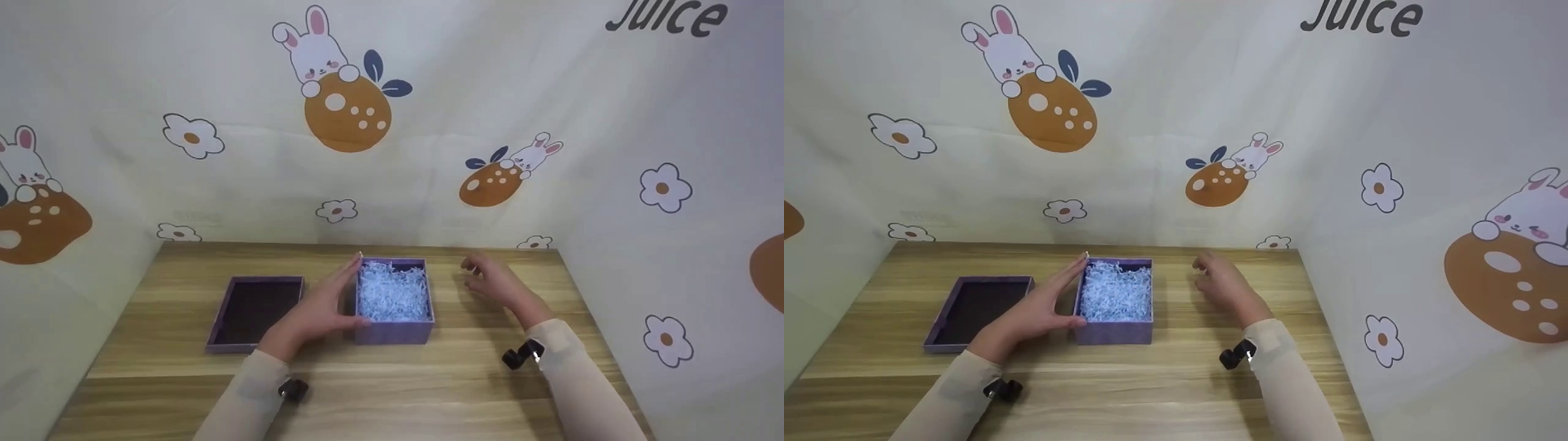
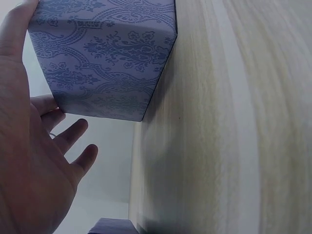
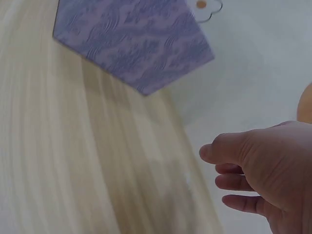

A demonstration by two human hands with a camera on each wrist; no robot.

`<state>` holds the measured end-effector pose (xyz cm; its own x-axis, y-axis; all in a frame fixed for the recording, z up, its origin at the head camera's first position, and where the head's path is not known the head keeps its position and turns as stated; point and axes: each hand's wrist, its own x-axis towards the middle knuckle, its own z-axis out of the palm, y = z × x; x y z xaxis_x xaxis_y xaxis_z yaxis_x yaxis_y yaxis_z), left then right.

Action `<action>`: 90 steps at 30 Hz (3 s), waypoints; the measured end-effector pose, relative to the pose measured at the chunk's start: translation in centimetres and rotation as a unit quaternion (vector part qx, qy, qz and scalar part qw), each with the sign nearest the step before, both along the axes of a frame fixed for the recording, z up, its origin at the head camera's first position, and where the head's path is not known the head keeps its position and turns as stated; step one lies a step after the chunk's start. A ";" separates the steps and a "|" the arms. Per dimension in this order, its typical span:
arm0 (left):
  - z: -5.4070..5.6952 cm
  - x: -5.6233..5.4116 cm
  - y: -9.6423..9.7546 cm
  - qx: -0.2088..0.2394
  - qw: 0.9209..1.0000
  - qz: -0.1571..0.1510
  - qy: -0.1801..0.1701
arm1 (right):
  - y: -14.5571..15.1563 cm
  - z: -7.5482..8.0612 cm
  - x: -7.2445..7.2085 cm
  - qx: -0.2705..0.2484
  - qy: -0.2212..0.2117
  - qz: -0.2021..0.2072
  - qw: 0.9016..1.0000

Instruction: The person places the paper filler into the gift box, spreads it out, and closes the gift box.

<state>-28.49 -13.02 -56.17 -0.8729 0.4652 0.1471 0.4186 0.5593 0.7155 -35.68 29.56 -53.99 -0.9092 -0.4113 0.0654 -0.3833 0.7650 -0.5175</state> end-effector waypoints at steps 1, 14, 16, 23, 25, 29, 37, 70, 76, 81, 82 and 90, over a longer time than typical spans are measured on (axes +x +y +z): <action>0.0 0.0 0.0 -0.002 1.000 0.000 0.001 | 0.2 -0.5 -0.2 0.003 0.000 -0.007 1.000; 0.1 0.1 -0.1 -0.011 1.000 0.002 0.005 | 1.5 -4.3 -2.4 -0.018 0.022 -0.034 0.999; 0.1 0.1 -0.1 -0.015 1.000 0.004 0.002 | 1.4 -4.5 -2.7 -0.026 0.024 -0.038 0.999; 0.1 0.0 -0.1 -0.009 1.000 -0.001 0.001 | 1.2 -5.3 -3.1 -0.042 0.044 -0.042 0.997; 0.1 0.0 -0.1 -0.008 1.000 -0.001 -0.003 | 1.3 -5.5 -3.0 -0.049 0.038 -0.054 0.997; 0.1 0.0 0.0 -0.010 1.000 0.001 -0.009 | 1.5 -5.6 -2.8 -0.058 0.023 -0.070 0.996; 0.0 0.2 -0.2 -0.013 1.000 0.002 -0.002 | 1.4 -5.2 -2.4 -0.077 0.016 -0.073 0.994; -0.1 -0.1 0.0 -0.015 1.000 0.003 -0.002 | 1.3 -5.5 -3.5 -0.024 0.023 -0.053 0.998; -0.1 -0.1 -0.1 -0.012 1.000 0.001 0.001 | 1.2 -5.5 -3.2 -0.034 0.034 -0.048 0.998; -0.1 0.0 -0.1 -0.008 1.000 0.000 0.005 | 0.4 -3.9 -2.3 -0.076 -0.004 -0.073 0.994; -0.1 0.1 -0.1 -0.005 1.000 -0.001 0.005 | 0.1 -3.5 -2.2 -0.080 -0.004 -0.073 0.994; 0.1 0.1 -0.2 -0.009 1.000 0.005 -0.004 | -3.4 0.8 -0.9 -0.089 0.086 0.012 0.992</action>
